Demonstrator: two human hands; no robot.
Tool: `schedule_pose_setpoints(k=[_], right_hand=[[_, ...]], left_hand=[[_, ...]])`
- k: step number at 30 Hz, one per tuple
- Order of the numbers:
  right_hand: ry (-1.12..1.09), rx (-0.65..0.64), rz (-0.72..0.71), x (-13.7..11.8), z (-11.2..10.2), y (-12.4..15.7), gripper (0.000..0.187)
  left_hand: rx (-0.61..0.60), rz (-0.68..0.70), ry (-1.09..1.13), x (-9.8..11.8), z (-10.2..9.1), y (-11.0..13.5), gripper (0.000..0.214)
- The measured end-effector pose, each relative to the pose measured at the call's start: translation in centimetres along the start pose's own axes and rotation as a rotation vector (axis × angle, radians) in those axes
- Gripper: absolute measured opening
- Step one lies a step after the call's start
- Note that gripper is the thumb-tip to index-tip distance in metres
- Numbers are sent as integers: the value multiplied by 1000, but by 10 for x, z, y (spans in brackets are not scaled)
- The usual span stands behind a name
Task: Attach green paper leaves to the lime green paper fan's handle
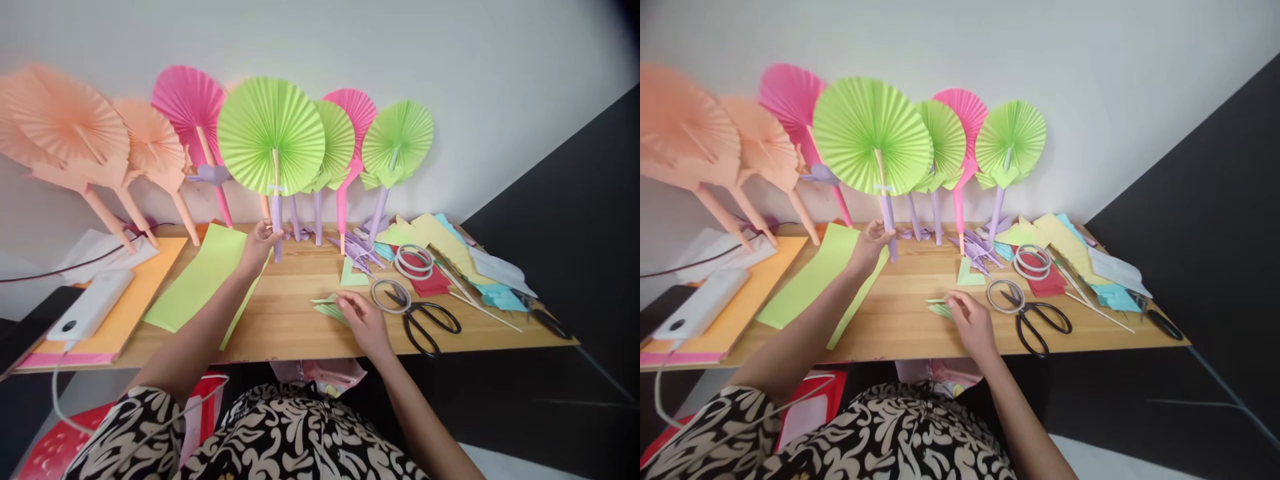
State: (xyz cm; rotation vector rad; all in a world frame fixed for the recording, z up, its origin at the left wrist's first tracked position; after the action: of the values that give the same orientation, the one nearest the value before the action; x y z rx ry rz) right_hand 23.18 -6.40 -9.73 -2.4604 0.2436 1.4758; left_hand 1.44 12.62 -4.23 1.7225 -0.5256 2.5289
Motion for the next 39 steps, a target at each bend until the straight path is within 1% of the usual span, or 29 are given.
schedule_pose_setpoints(k=[3,6,8,11,14,19,21,26,29,36,39], right_hand=[[-6,57,77,23,-15,8,42],[44,108,69,34,-23,13,44],[62,109,54,36,-23,15,43],[72,78,30,35,-19,15,40],[100,50,-6,32,-16,15,38],[190,45,-30,32,-17,15,37],[224,47,-38,32,-17,16,38],[270,69,-63,31,-15,17,39],[289,75,-80,30,-14,17,39],[323,82,-136,29,-14,17,39],[338,78,-141,29,-14,17,38]], left_hand=[[-17,-13,-20,-16,-1,-26,47],[-11,-28,-40,-32,-3,-41,47],[-2,-42,-48,-43,-6,-44,48],[14,-70,-62,-58,-13,-42,49],[32,-85,-74,-67,-20,-39,51],[44,-84,-99,-67,-32,-39,58],[46,-82,-120,-66,-34,-39,58],[51,-82,-175,-68,-35,-37,45],[58,-86,-200,-70,-34,-36,41],[153,3,-234,-67,-42,-39,31],[158,-11,-246,-70,-45,-39,29]])
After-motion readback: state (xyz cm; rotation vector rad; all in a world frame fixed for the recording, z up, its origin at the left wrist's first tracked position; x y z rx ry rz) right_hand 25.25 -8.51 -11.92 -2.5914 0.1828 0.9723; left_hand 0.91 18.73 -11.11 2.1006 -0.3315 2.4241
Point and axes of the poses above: each hand's wrist, its own y-axis away from the middle knuckle, its own z-axis out of the palm, x = y × z, the point moved 4 cm from there along -y, towards the middle knuckle, and after that the axes turned 8 degrees about y, right-handed, at the moved point
